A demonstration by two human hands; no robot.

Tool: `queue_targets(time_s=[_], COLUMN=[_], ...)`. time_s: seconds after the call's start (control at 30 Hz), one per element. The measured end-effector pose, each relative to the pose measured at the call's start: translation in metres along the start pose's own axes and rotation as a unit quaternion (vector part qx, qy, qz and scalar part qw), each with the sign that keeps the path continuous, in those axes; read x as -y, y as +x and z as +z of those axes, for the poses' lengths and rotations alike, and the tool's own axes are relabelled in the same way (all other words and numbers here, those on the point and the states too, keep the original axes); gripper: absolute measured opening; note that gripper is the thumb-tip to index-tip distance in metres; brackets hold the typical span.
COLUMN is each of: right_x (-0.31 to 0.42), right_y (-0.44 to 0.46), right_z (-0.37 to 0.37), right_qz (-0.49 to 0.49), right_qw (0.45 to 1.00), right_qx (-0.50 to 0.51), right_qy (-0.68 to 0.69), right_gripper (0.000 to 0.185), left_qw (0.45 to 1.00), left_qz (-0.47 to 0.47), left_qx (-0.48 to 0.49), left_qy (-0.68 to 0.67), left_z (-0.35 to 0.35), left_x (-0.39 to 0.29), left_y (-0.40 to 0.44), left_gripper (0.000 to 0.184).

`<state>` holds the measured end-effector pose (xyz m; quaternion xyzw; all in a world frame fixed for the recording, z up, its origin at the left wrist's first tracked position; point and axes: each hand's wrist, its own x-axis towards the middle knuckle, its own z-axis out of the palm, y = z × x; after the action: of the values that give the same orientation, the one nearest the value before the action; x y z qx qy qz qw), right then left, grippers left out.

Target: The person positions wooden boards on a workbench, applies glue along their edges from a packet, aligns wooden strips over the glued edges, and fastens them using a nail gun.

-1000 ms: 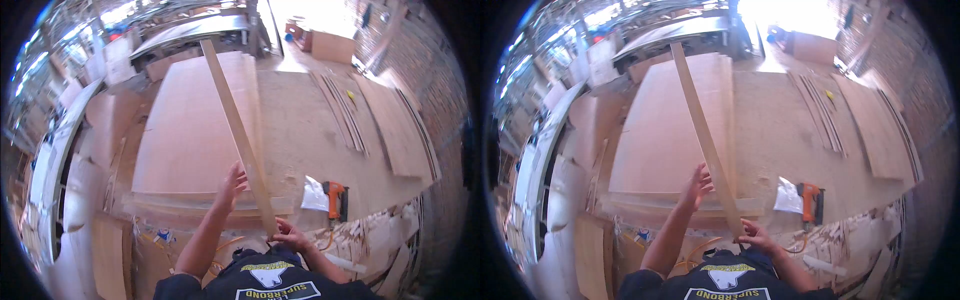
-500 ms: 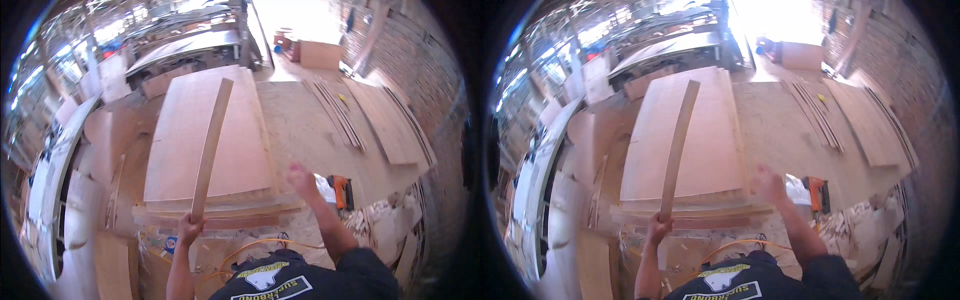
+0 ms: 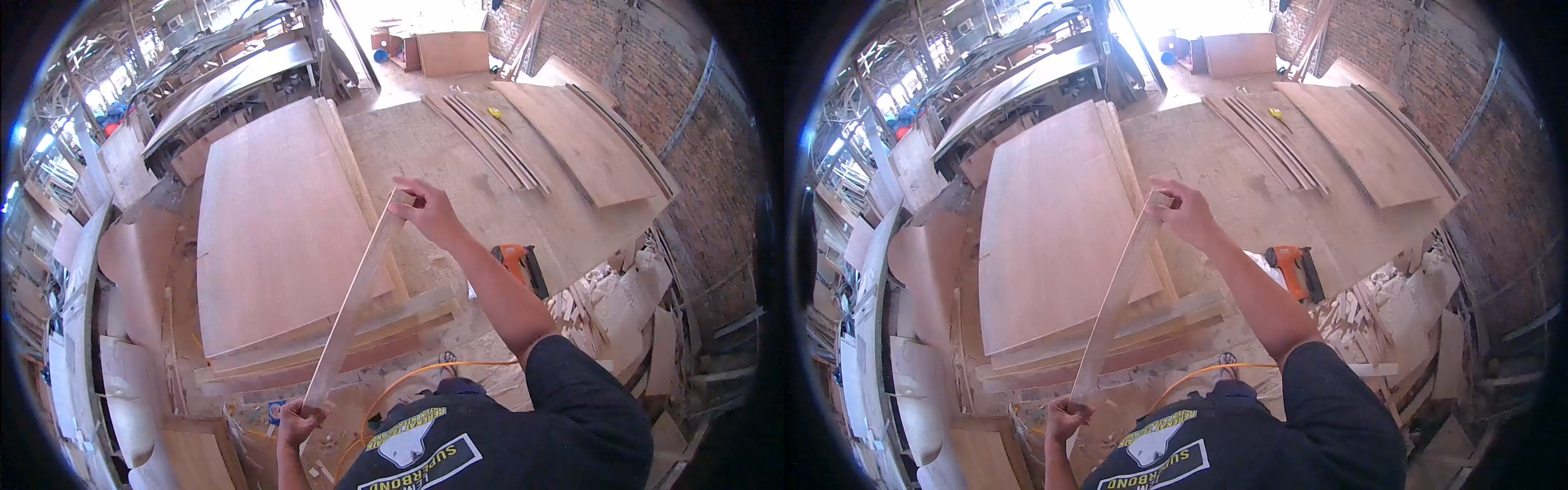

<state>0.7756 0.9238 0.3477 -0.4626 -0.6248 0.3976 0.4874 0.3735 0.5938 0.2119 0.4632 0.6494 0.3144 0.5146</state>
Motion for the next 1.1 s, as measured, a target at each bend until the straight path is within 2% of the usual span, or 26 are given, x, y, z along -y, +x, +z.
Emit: queue_targets(time_s=[0.03,0.13,0.27,0.33,0.37,0.4,0.47,0.5,0.57,0.6,0.63,0.67,0.7,0.73,0.83,0.9,1.03,1.07,1.1], right_x=[-0.008,-0.032,-0.044,-0.044,-0.049,-0.054,-0.058,-0.063,-0.082,-0.086,-0.089,-0.09,-0.091,-0.095,-0.105,-0.109,-0.136,-0.136,-0.165], right_y=[-0.006,-0.022,-0.049,-0.07,-0.081,-0.094,-0.12,-0.135,-0.162,-0.173,-0.181,-0.187,-0.19,-0.192,-0.198,-0.2,-0.184,-0.176,-0.176], right_z=[0.001,-0.011,-0.048,-0.074,-0.083,-0.091,-0.098,-0.093,-0.072,-0.057,-0.042,-0.029,-0.018,-0.008,0.008,0.006,-0.041,-0.07,-0.096], right_qz=[-0.017,-0.017,0.076,0.141,0.169,0.195,0.24,0.249,0.263,0.265,0.266,0.276,0.285,0.284,0.288,0.298,0.255,0.309,0.3], right_qw=[0.996,0.993,0.989,0.979,0.97,0.96,0.94,0.924,0.883,0.866,0.847,0.833,0.818,0.818,0.813,0.803,0.873,0.889,0.935], right_qx=[-0.05,-0.081,-0.024,0.037,0.057,0.076,0.099,0.088,0.063,0.05,0.037,0.041,0.045,0.074,0.148,0.191,0.293,0.221,0.15], right_qy=[0.066,0.083,0.126,0.142,0.164,0.185,0.223,0.277,0.384,0.421,0.458,0.478,0.498,0.495,0.484,0.479,0.295,0.256,0.12], right_gripper=[0.049,0.045,0.036,0.033,0.031,0.029,0.023,0.023,0.024,0.025,0.026,0.027,0.028,0.028,0.029,0.029,0.035,0.036,0.036], left_qw=[1.0,1.0,0.994,0.994,0.975,0.944,0.884,0.786,0.662,0.645,0.741,0.793,0.798,0.833,0.752,0.761,0.783,0.759,0.757], left_qz=[-0.007,-0.026,-0.061,-0.024,-0.025,-0.023,0.143,0.201,0.299,0.337,0.301,0.246,0.177,0.144,0.049,0.078,0.109,0.105,0.092], left_qx=[0.0,0.01,0.011,0.017,0.006,-0.004,-0.194,-0.304,-0.511,-0.604,-0.591,-0.544,-0.466,-0.381,-0.337,-0.362,-0.475,-0.501,-0.529], left_qy=[-0.001,0.012,0.091,0.11,0.221,0.33,0.401,0.5,0.46,0.326,0.106,-0.12,-0.337,-0.375,-0.565,-0.533,-0.386,-0.403,-0.374], left_z=[0.003,0.007,0.001,-0.006,-0.025,-0.052,-0.123,-0.125,-0.125,-0.106,-0.093,-0.083,-0.07,-0.033,0.046,0.048,0.042,0.051,0.06], left_x=[0.003,0.015,0.004,-0.032,-0.037,-0.036,0.03,-0.002,-0.085,-0.118,-0.124,-0.13,-0.137,-0.148,-0.193,-0.179,-0.117,-0.125,-0.131], left_y=[0.0,0.0,0.0,0.0,-0.001,0.005,0.008,0.009,0.017,0.02,0.02,0.02,0.018,0.033,0.067,0.087,0.101,0.099,0.094], left_gripper=[0.017,0.014,0.009,0.012,0.012,0.021,0.054,0.063,0.072,0.072,0.075,0.079,0.084,0.089,0.072,0.063,0.059,0.055,0.054])
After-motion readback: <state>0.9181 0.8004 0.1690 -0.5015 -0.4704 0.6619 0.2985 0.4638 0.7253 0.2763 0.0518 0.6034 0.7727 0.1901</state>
